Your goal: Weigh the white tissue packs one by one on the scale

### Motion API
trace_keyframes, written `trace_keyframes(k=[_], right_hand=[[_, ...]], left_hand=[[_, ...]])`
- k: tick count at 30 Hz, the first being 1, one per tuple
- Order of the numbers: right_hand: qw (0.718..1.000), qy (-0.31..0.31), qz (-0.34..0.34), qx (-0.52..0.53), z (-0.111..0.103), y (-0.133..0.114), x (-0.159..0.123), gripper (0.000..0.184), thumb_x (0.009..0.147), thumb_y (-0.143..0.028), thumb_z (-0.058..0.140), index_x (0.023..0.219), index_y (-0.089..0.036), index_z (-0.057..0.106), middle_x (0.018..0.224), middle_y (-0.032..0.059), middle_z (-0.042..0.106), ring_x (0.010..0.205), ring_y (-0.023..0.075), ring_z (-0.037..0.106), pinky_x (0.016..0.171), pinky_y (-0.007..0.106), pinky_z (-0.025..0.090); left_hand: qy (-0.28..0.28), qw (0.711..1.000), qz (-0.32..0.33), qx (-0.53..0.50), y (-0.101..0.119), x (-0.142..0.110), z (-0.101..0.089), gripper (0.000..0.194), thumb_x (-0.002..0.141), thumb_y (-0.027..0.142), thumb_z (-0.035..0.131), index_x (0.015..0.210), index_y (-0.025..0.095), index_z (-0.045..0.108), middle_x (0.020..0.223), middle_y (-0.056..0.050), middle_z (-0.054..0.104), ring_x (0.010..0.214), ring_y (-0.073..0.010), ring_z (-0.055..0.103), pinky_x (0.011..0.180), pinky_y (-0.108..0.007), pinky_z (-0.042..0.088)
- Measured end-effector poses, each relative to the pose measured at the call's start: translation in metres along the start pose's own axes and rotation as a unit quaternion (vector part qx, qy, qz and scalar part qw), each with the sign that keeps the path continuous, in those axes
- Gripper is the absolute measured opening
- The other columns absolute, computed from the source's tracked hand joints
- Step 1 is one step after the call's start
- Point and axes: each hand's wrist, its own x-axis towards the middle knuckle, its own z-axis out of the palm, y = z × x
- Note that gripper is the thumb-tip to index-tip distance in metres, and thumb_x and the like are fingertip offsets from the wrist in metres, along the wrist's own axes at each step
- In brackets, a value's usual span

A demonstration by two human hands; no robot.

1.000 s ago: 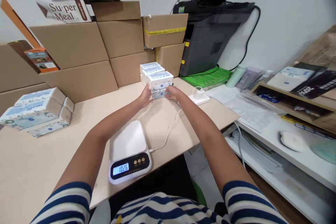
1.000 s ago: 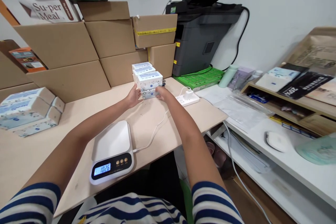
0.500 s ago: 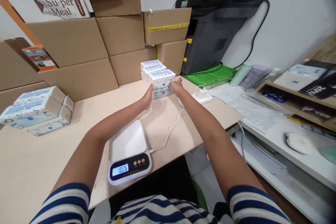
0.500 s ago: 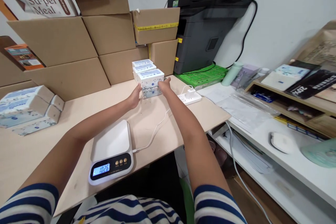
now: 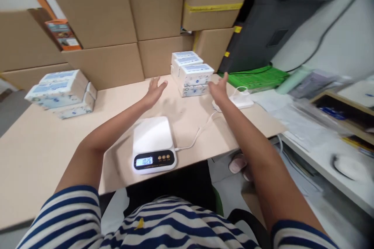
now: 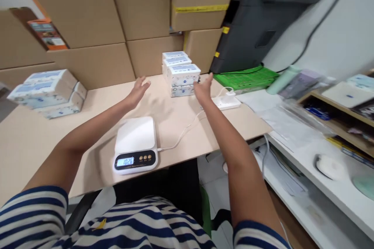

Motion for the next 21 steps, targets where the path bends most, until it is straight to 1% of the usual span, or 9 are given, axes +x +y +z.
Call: trace_keyframes(k=[3, 5, 8, 11, 12, 14, 16, 19, 21], right_hand=[[0.997, 0.006, -0.078, -0.009, -0.008, 0.017, -0.024, 0.108, 0.086, -0.025, 0.061, 0.178, -0.017, 0.005, 0.182, 0.0230, 0.033, 0.168, 0.0253, 0.043, 0.140, 0.046, 0.033], [0.990, 0.006, -0.142, -0.012, -0.009, 0.033, -0.039, 0.106, 0.088, -0.033, 0.064, 0.177, -0.022, 0.007, 0.182, 0.0241, 0.029, 0.168, 0.0286, 0.041, 0.137, 0.051, 0.038], [0.971, 0.005, -0.238, -0.020, -0.003, 0.057, -0.055, 0.101, 0.091, -0.040, 0.062, 0.175, -0.027, 0.007, 0.185, 0.0243, 0.022, 0.172, 0.0338, 0.034, 0.131, 0.059, 0.044], [0.943, 0.046, -0.323, -0.063, 0.002, 0.076, -0.060, 0.102, 0.087, -0.041, 0.059, 0.172, -0.026, 0.004, 0.183, 0.0257, 0.019, 0.174, 0.0403, 0.029, 0.129, 0.070, 0.042], [0.928, 0.064, -0.356, -0.091, 0.001, 0.082, -0.058, 0.102, 0.086, -0.042, 0.059, 0.171, -0.024, 0.007, 0.181, 0.0274, 0.021, 0.173, 0.0435, 0.028, 0.130, 0.074, 0.038], [0.890, 0.101, -0.415, -0.162, -0.004, 0.093, -0.052, 0.099, 0.083, -0.044, 0.061, 0.169, -0.023, 0.016, 0.176, 0.0299, 0.028, 0.172, 0.0507, 0.028, 0.132, 0.081, 0.028], [0.847, 0.139, -0.461, -0.226, -0.013, 0.105, -0.043, 0.094, 0.083, -0.044, 0.063, 0.166, -0.027, 0.023, 0.171, 0.0287, 0.035, 0.170, 0.0552, 0.027, 0.132, 0.085, 0.022], [0.776, 0.204, -0.548, -0.238, -0.025, 0.121, -0.026, 0.098, 0.082, -0.042, 0.063, 0.169, -0.036, 0.018, 0.171, 0.0227, 0.036, 0.171, 0.0535, 0.024, 0.127, 0.088, 0.027], [0.736, 0.240, -0.597, -0.210, -0.028, 0.129, -0.015, 0.103, 0.080, -0.043, 0.062, 0.172, -0.037, 0.016, 0.172, 0.0196, 0.035, 0.170, 0.0518, 0.023, 0.124, 0.090, 0.028]], left_hand=[[0.107, 0.984, 0.060, 0.129, -0.007, -0.046, -0.075, 0.100, 0.088, 0.085, 0.074, 0.168, 0.032, 0.046, 0.195, -0.008, 0.003, 0.181, -0.0374, -0.011, 0.146, -0.059, -0.003], [0.175, 0.957, 0.087, 0.213, -0.007, -0.076, -0.123, 0.100, 0.088, 0.082, 0.075, 0.168, 0.030, 0.048, 0.195, -0.008, 0.006, 0.180, -0.0371, -0.015, 0.146, -0.057, -0.008], [0.235, 0.913, 0.032, 0.332, -0.006, -0.107, -0.190, 0.095, 0.089, 0.079, 0.072, 0.166, 0.027, 0.053, 0.192, -0.008, 0.019, 0.181, -0.0386, -0.010, 0.145, -0.056, -0.014], [0.263, 0.859, -0.063, 0.435, -0.009, -0.114, -0.247, 0.086, 0.096, 0.075, 0.061, 0.166, 0.025, 0.054, 0.188, -0.012, 0.030, 0.180, -0.0413, -0.003, 0.142, -0.065, -0.015], [0.268, 0.841, -0.103, 0.459, -0.010, -0.111, -0.264, 0.087, 0.097, 0.073, 0.058, 0.167, 0.021, 0.053, 0.187, -0.016, 0.033, 0.179, -0.0439, 0.001, 0.141, -0.070, -0.010], [0.255, 0.816, -0.201, 0.479, -0.013, -0.102, -0.294, 0.095, 0.098, 0.073, 0.055, 0.170, 0.011, 0.048, 0.184, -0.027, 0.034, 0.177, -0.0513, 0.010, 0.138, -0.077, 0.007], [0.218, 0.808, -0.281, 0.469, -0.017, -0.092, -0.318, 0.104, 0.099, 0.079, 0.048, 0.173, 0.005, 0.042, 0.183, -0.033, 0.032, 0.173, -0.0563, 0.018, 0.134, -0.077, 0.022], [0.188, 0.810, -0.320, 0.454, -0.022, -0.082, -0.345, 0.107, 0.101, 0.087, 0.030, 0.174, 0.009, 0.043, 0.184, -0.031, 0.032, 0.173, -0.0548, 0.022, 0.134, -0.072, 0.027], [0.216, 0.801, -0.332, 0.449, -0.027, -0.082, -0.359, 0.103, 0.102, 0.086, 0.031, 0.171, 0.012, 0.049, 0.182, -0.030, 0.037, 0.173, -0.0537, 0.025, 0.134, -0.072, 0.027]])
